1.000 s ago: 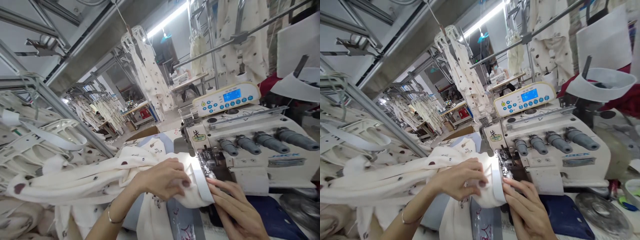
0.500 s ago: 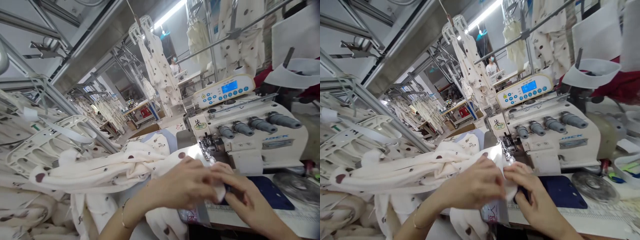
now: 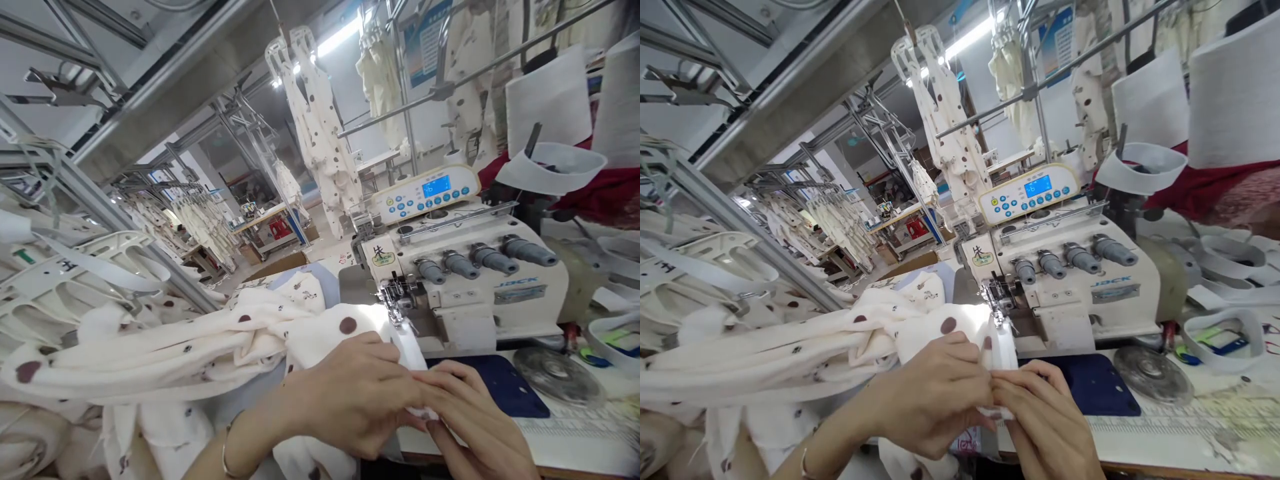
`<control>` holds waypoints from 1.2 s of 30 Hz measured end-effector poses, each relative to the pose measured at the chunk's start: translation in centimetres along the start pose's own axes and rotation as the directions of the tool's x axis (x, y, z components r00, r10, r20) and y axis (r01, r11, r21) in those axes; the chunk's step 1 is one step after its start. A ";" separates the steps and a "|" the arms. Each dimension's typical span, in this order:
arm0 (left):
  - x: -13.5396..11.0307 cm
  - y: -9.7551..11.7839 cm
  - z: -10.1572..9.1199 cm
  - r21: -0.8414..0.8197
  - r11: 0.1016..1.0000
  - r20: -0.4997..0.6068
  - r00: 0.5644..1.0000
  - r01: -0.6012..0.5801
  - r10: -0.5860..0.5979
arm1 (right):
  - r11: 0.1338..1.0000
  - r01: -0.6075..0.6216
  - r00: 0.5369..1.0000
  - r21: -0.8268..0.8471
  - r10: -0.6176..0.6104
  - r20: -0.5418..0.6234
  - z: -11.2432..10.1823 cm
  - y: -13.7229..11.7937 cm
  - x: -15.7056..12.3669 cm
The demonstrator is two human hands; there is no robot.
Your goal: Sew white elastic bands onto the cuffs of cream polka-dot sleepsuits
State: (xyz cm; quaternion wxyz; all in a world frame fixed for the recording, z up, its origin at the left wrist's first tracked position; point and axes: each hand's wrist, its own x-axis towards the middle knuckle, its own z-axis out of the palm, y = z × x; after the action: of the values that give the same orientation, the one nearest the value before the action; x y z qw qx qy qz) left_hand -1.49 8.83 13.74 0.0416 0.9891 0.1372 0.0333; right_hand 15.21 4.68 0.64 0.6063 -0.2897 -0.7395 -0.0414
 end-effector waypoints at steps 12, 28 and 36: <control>-1.6 -3.9 3.6 -0.048 0.991 -0.186 0.973 0.127 -0.134 | 0.997 -0.009 0.995 -0.079 0.017 0.103 -0.3 1.1 -1.1; 0.5 1.4 2.6 0.119 0.982 -0.077 0.987 0.148 -0.139 | 0.993 0.099 0.992 0.069 -0.104 0.072 -0.5 3.2 0.2; -1.4 -2.0 1.6 0.156 0.965 -0.045 0.977 0.213 -0.208 | 0.999 -0.002 1.000 -0.041 0.003 0.010 -0.2 1.7 -0.3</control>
State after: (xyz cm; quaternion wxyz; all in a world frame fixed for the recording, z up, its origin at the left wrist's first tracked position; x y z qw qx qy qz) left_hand -3.22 10.20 11.91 -0.0364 0.9685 0.2442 0.0316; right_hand 16.18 5.87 -0.09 0.5966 -0.3030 -0.7411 -0.0542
